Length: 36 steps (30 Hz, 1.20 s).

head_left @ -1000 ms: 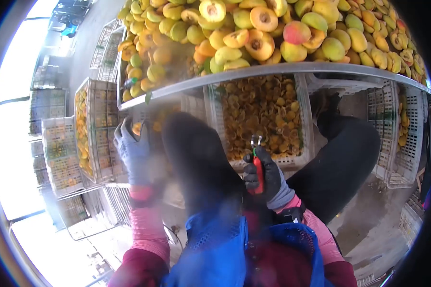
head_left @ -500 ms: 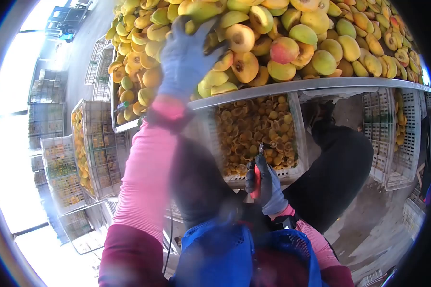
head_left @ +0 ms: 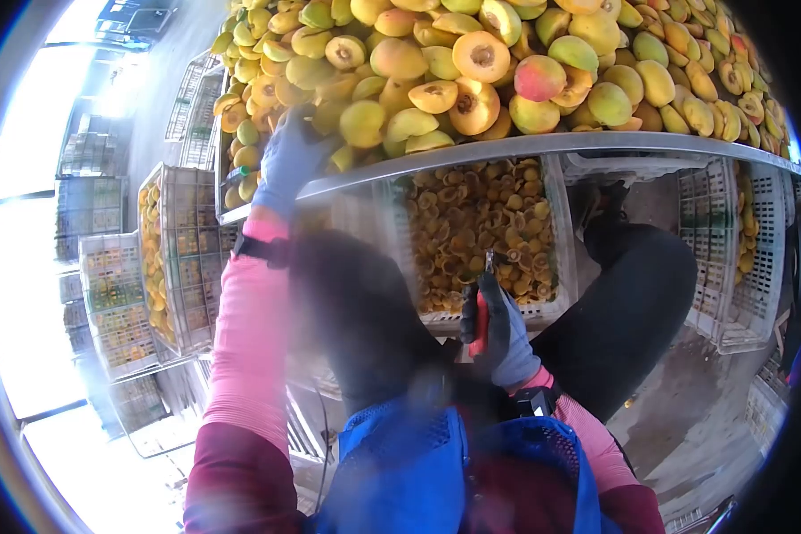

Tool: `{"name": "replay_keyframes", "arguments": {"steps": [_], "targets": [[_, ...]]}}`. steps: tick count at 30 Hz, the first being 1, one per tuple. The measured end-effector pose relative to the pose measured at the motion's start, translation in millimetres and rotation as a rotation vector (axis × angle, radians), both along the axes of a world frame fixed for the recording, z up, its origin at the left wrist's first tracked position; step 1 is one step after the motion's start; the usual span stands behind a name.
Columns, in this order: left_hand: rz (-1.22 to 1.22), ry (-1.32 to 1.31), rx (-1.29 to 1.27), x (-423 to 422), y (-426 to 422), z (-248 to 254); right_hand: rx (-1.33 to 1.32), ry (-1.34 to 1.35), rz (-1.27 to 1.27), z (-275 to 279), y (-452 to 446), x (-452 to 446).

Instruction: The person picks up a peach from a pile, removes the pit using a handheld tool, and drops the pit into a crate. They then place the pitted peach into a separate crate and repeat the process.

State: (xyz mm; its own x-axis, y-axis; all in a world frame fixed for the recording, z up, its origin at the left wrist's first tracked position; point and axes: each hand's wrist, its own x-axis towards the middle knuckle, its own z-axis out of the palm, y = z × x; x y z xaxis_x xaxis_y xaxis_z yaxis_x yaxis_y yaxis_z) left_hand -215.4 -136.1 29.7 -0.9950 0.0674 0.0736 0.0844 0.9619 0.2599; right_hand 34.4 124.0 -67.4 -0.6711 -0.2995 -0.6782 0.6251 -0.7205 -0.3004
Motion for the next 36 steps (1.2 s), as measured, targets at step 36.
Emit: {"name": "replay_keyframes", "arguments": {"steps": [36], "targets": [[0.074,-0.191,1.133,197,138,-4,0.103,0.303,-0.04,78,3,-30]]}}
